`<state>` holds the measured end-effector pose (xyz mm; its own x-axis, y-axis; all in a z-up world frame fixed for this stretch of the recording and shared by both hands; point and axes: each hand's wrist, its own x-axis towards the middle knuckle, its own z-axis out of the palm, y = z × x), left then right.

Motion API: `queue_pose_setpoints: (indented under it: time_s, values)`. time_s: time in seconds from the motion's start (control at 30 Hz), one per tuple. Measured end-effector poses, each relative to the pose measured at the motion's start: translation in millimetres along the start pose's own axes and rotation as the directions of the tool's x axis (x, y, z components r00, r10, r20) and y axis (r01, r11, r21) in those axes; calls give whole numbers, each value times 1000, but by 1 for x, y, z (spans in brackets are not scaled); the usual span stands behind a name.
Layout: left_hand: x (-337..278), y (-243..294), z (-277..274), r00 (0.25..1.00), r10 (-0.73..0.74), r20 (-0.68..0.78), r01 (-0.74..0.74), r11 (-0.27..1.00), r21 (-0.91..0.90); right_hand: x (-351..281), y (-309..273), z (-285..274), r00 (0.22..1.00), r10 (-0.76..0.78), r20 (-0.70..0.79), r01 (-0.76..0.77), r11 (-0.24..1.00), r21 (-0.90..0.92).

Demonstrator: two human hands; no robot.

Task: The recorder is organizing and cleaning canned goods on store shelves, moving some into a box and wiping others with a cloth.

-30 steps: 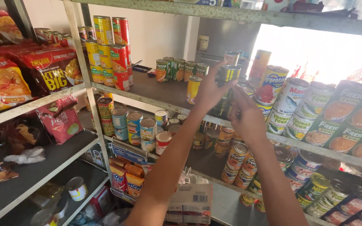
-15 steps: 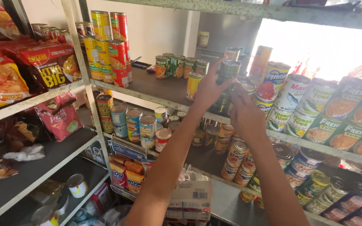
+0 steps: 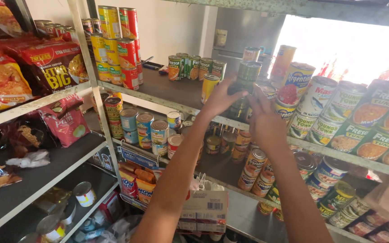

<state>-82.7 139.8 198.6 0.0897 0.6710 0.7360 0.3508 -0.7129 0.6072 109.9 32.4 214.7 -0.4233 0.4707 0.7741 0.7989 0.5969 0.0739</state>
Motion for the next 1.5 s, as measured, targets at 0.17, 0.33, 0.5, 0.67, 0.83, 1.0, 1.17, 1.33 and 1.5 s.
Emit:
queue_pose_setpoints:
  time_s: [0.17, 0.33, 0.5, 0.67, 0.83, 1.0, 1.17, 1.33, 1.5]
  values:
    - [-1, -13, 4, 999, 28, -29, -25, 993, 112, -3, -1, 0, 998, 30, 49, -33, 998, 53]
    - [-5, -9, 2, 1000, -2, -25, 5, 992, 125, -5, 1, 5, 1000, -9, -15, 9, 1000, 5]
    - [-5, -3, -2, 998, -69, 8, 68, 995, 68, -7, 6, 9, 998, 35, 52, -39, 997, 65]
    - [-6, -23, 0, 1000, -10, 24, 10, 1000, -11, -10, 6, 13, 997, 26, 70, -28, 999, 33]
    - [-6, -15, -2, 1000, -10, 13, 10, 1000, -15, -13, 8, 17, 998, 26, 50, -30, 995, 92]
    - [-9, -18, 4, 999, 41, -17, -42, 999, -24, -16, 8, 14, 999, -14, -37, 20, 986, 167]
    - [-22, -24, 15, 987, 83, -134, -86, 996, -18, -24, 6, 10, 1000, 18, -16, -13, 965, 264]
    - [-36, -13, 23, 987, 37, -158, -71, 975, -211, -33, 14, 12, 1000, 13, -18, -6, 940, 342]
    - [-74, 22, 34, 854, 169, -492, -139, 986, 97, -48, 14, 7, 989, 23, -147, 14, 969, 245]
